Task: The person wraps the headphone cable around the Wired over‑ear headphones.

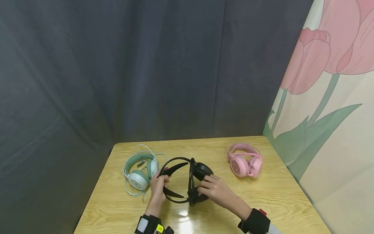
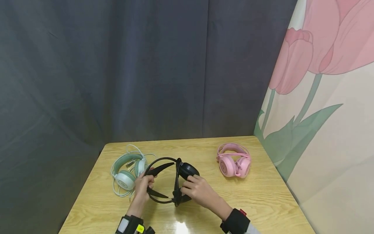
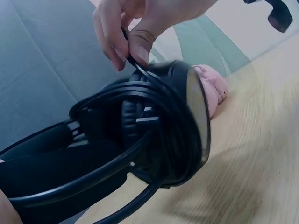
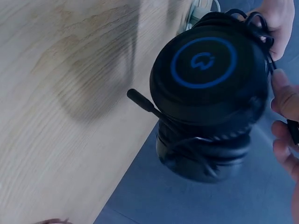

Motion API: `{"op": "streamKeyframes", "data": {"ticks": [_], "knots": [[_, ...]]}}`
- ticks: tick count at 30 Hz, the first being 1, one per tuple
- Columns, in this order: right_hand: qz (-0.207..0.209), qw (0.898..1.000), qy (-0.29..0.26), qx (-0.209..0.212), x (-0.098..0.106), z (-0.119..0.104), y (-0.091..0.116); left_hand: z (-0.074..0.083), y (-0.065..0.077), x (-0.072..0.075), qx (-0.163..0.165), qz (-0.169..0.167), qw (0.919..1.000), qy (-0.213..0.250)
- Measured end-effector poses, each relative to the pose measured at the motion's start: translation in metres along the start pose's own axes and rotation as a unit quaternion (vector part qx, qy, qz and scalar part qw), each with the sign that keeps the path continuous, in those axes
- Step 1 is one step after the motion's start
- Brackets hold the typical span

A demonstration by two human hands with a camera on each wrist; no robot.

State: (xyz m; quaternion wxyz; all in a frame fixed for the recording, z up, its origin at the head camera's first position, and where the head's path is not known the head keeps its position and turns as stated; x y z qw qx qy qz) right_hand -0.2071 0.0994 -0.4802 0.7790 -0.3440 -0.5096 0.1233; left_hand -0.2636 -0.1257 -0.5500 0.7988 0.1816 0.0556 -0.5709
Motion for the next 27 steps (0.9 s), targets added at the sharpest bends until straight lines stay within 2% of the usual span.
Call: {"op": "streamKeyframes", "data": {"ticks": [5,9,12,15,19,24,27], "knots": [[0.015,1.0,-0.025,0.003,-0.002,0.003,0.0,-0.005,0.001,-0.008,0.032,-0.05,0.9982,0.008],[0.029,0.999,-0.026,-0.012,-0.003,0.006,0.0,-0.007,0.0,-0.01,0.044,-0.059,0.9966,0.039],[0.033,0.999,-0.019,-0.02,-0.003,0.006,0.002,-0.008,0.0,-0.01,0.045,-0.057,0.9964,0.043],[0.004,0.999,-0.039,-0.031,-0.005,0.004,0.004,-0.007,0.002,-0.007,0.046,-0.062,0.996,0.046],[-0.041,0.996,-0.066,-0.044,-0.01,-0.002,0.008,-0.008,0.0,0.001,0.042,-0.051,0.997,0.041],[-0.085,0.995,-0.035,-0.024,-0.018,-0.01,0.022,-0.014,-0.004,0.016,0.054,-0.036,0.9971,0.04],[-0.121,0.992,-0.031,-0.019,-0.023,-0.014,0.033,-0.015,-0.003,0.02,0.068,-0.061,0.9952,0.037]]}}
Point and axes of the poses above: each hand's wrist, its own y-axis away from the middle knuckle, its own x-axis out of the back of the hand, z = x × y, the point moved 5 cm from there along -y, towards the middle knuckle, and after that the axes turned 1 degree about x, right-handed, at the moved point
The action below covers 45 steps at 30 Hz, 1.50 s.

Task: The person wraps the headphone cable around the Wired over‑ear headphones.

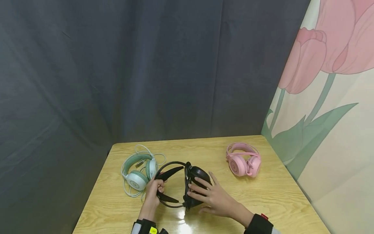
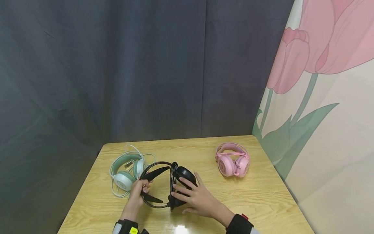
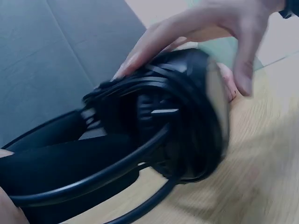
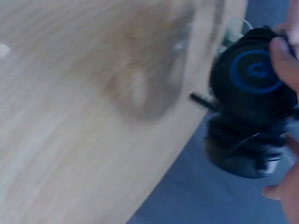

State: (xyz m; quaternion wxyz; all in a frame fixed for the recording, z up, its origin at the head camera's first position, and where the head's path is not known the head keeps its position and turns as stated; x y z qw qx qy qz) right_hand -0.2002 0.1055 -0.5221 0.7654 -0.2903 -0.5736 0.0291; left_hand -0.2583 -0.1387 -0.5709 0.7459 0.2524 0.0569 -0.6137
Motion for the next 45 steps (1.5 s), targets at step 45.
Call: {"op": "streamKeyframes", "data": {"ticks": [45], "knots": [[0.091,0.898,0.055,-0.428,-0.106,0.11,-0.032,0.009,-0.005,0.006,-0.146,-0.083,0.9849,-0.042]]}}
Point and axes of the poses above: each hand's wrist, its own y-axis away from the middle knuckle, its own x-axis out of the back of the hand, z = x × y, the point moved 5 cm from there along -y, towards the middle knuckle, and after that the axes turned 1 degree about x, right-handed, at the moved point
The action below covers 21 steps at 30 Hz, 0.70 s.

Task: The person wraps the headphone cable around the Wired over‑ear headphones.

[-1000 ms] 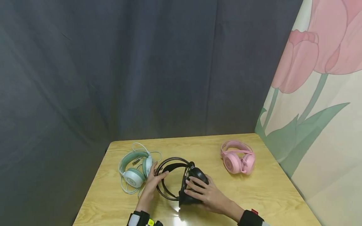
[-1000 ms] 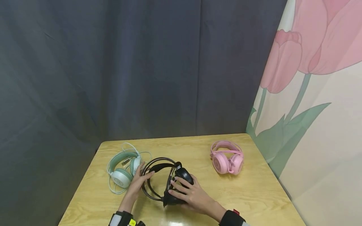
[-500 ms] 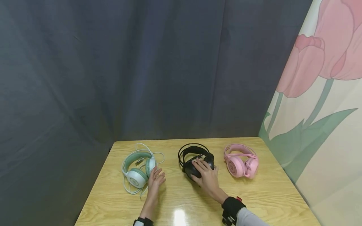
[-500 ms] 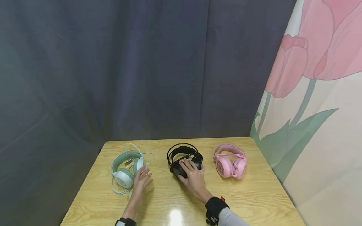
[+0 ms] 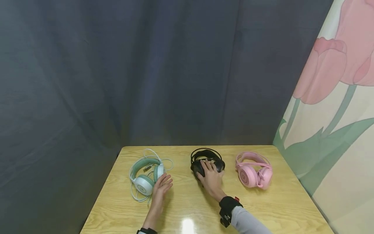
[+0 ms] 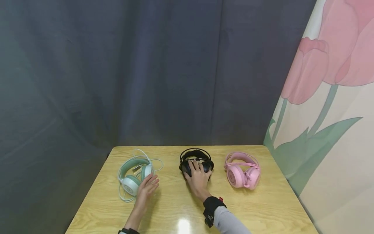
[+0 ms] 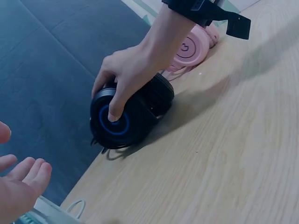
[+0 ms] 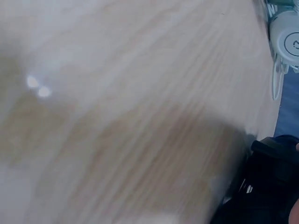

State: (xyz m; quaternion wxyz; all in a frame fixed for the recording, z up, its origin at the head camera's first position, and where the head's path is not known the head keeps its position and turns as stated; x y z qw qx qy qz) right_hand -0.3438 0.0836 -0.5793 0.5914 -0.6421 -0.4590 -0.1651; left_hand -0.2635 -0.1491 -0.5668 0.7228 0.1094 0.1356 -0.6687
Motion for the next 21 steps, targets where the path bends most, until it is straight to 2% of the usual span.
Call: {"op": "streamKeyframes", "data": {"ticks": [3,7,10,12,14,15,17,19,21], "knots": [[-0.05,0.998,0.013,-0.029,-0.004,0.0,-0.004,0.007,0.0,0.004,-0.016,0.005,0.9998,0.01],[-0.109,0.993,0.011,-0.048,-0.006,-0.004,-0.01,0.019,-0.002,0.015,-0.034,0.03,0.9986,0.028],[-0.131,0.99,0.005,-0.05,-0.006,-0.003,-0.01,0.029,-0.003,0.026,-0.052,0.059,0.9963,0.035],[-0.125,0.991,-0.004,-0.042,-0.001,-0.002,-0.008,0.035,-0.002,0.038,-0.074,0.098,0.9919,0.031],[-0.09,0.996,-0.007,-0.016,0.007,-0.003,-0.003,0.042,0.0,0.051,-0.102,0.161,0.9815,0.016],[-0.067,0.998,-0.006,0.003,0.012,-0.004,-0.001,0.045,0.001,0.059,-0.114,0.199,0.9733,0.009],[-0.022,0.999,-0.013,0.045,0.023,-0.01,0.007,0.049,0.005,0.073,-0.119,0.272,0.9546,-0.025],[0.009,0.997,-0.018,0.081,0.033,-0.015,0.018,0.051,0.007,0.085,-0.099,0.324,0.9385,-0.065],[0.012,0.994,-0.031,0.103,0.04,-0.02,0.031,0.049,0.008,0.095,-0.058,0.347,0.9291,-0.113]]}}
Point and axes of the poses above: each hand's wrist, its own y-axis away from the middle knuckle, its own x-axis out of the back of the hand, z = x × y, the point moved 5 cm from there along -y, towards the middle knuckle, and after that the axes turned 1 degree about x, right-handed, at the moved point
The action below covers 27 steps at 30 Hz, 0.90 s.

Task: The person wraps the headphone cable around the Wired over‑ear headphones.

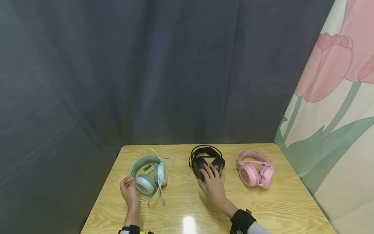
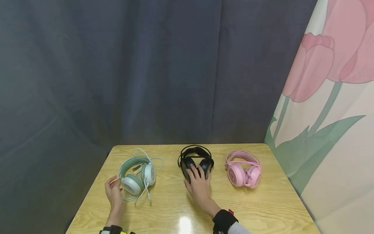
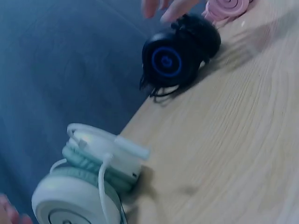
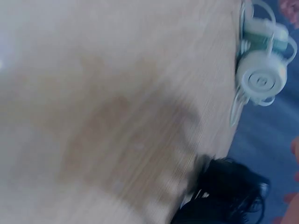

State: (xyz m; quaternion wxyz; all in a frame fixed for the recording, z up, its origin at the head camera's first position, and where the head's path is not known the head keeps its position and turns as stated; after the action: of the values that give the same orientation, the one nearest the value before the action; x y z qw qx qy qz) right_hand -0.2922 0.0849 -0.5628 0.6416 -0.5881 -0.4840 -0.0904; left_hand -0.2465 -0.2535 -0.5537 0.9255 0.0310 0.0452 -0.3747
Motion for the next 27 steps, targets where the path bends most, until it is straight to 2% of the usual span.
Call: {"op": "streamKeyframes", "data": {"ticks": [2,5,7,10,15,20,27], "knots": [[-0.016,1.0,-0.022,0.002,0.007,-0.005,0.012,-0.007,-0.002,0.004,0.034,-0.019,0.9977,-0.055],[-0.05,0.998,-0.039,-0.014,0.015,-0.008,0.027,-0.02,-0.003,0.005,0.078,-0.077,0.9889,-0.101],[-0.067,0.996,-0.043,-0.029,0.02,-0.008,0.034,-0.028,-0.003,0.003,0.103,-0.117,0.9815,-0.111],[-0.081,0.995,-0.043,-0.043,0.026,-0.006,0.043,-0.039,-0.004,-0.001,0.122,-0.154,0.9746,-0.107],[-0.086,0.994,-0.046,-0.05,0.033,-0.003,0.052,-0.048,-0.005,-0.006,0.126,-0.172,0.9739,-0.08],[-0.087,0.994,-0.039,-0.047,0.034,0.0,0.059,-0.049,-0.005,-0.01,0.118,-0.191,0.9733,-0.049],[-0.083,0.994,-0.051,-0.053,0.035,0.001,0.064,-0.049,-0.006,-0.015,0.103,-0.189,0.9743,-0.065]]}}
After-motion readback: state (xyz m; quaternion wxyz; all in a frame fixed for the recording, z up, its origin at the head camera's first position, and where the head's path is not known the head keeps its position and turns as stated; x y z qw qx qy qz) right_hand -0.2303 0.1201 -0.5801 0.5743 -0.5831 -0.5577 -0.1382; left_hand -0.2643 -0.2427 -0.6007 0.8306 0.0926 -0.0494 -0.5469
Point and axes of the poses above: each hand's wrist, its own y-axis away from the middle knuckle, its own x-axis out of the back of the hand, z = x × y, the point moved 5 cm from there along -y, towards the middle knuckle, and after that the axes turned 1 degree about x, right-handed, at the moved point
